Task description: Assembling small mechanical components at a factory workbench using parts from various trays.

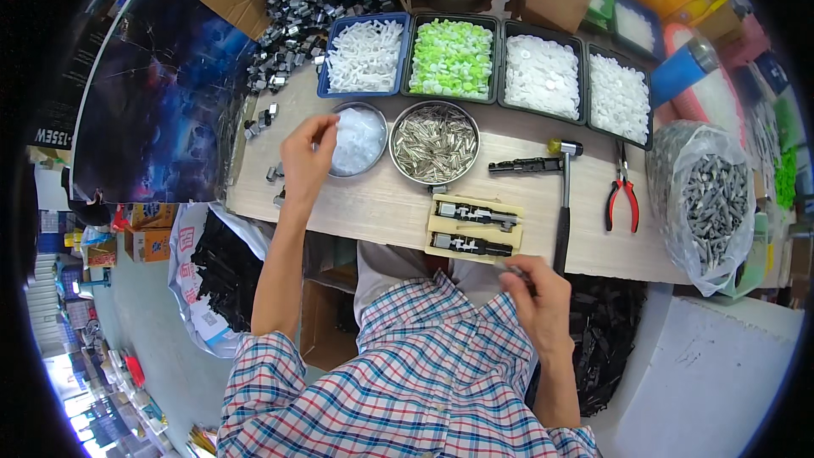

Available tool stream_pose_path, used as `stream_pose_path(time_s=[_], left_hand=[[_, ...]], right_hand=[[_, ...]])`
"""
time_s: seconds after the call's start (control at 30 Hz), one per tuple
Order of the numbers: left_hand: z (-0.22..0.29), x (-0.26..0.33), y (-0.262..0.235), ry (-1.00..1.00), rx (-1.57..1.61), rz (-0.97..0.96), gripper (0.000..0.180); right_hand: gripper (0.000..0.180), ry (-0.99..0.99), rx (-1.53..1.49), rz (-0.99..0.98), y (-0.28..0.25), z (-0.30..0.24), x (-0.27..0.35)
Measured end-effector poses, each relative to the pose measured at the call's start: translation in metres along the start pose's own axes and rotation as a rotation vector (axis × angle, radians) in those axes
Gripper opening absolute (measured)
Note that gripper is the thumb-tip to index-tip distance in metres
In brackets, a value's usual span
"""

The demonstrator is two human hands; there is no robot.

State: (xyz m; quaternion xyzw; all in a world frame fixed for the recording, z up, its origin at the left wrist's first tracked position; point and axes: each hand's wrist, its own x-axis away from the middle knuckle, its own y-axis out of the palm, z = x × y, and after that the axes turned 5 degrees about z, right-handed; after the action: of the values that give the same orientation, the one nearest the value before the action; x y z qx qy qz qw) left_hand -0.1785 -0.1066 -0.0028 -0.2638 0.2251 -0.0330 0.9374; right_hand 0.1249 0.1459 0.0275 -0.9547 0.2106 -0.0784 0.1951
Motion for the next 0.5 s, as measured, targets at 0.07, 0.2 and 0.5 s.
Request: stream_pose_path(time_s=[0.07, 0.2, 0.5], left_hand=[[-0.004, 0.015, -0.008, 0.088, -0.096, -0.002, 0.011], [-0.002, 0.029, -0.013, 0.347, -0.277, -0.005, 0.015], [0.007, 0.049, -0.004, 0.138, -0.147, 0.064, 0.016]], right_hand=[[0.019, -0.105, 0.034, -0.028, 0.008, -0.009, -0.005], [0.025, -0.198, 0.032, -0.046, 0.022, -0.025, -0.01], [0.018, -0.199, 0.007, -0.014, 0.038, -0.019, -0.017]])
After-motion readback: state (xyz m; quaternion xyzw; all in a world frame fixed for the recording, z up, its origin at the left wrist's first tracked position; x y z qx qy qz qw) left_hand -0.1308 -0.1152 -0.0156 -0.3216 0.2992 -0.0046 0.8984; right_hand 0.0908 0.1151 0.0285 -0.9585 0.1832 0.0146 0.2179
